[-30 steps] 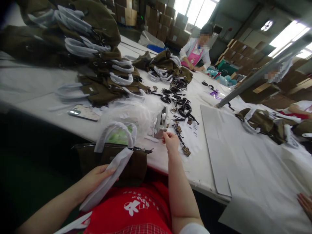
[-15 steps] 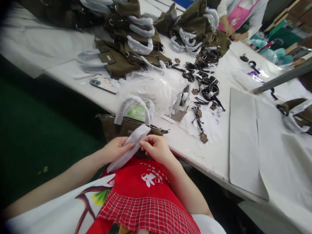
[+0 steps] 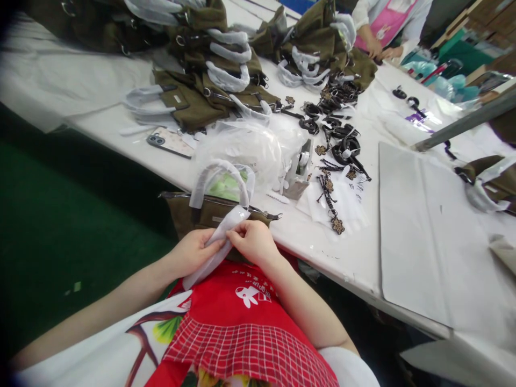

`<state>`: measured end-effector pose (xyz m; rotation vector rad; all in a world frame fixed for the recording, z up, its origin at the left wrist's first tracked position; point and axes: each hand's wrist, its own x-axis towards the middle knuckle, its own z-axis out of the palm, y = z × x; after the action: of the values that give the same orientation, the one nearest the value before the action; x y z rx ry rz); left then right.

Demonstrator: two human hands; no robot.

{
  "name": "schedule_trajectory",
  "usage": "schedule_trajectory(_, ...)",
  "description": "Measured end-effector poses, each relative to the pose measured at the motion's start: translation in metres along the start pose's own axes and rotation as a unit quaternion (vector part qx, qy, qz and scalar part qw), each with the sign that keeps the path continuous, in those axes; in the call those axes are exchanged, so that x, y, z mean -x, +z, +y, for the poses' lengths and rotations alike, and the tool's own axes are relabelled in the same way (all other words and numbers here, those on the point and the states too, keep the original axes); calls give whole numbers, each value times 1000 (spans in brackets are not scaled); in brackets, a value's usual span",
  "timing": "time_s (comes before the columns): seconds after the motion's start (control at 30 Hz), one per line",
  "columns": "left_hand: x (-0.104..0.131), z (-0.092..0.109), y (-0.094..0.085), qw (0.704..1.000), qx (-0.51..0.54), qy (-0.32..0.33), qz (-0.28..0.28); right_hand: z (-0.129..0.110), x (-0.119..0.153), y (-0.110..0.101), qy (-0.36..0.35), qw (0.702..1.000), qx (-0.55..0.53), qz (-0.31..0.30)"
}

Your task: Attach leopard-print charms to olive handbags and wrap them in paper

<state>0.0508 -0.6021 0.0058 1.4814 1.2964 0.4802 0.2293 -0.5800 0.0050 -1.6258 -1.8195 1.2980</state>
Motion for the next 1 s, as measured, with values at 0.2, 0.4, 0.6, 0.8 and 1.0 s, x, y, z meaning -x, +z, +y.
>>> schedule_trajectory(0.2,2,3,1,999,-46,17,-4,-4,-1,-1,-10,995,99,25)
schedule_trajectory(0.4,2,1,1,999,-48,15,-1,-9,-1,-2,-11,992,122,41)
schedule_trajectory(0.6,1,-5,1,1000,9,-20,-7,0,-2,-2,-14,985,148,84)
schedule_trajectory(0.8,2,-23,-1,954,250,-148,-68,34,-1,6,49,995,-74,-39)
schedule_trajectory(1.0,11,-33,-17,952,248,-161,-76,36,10,26,76,907,-311,-272)
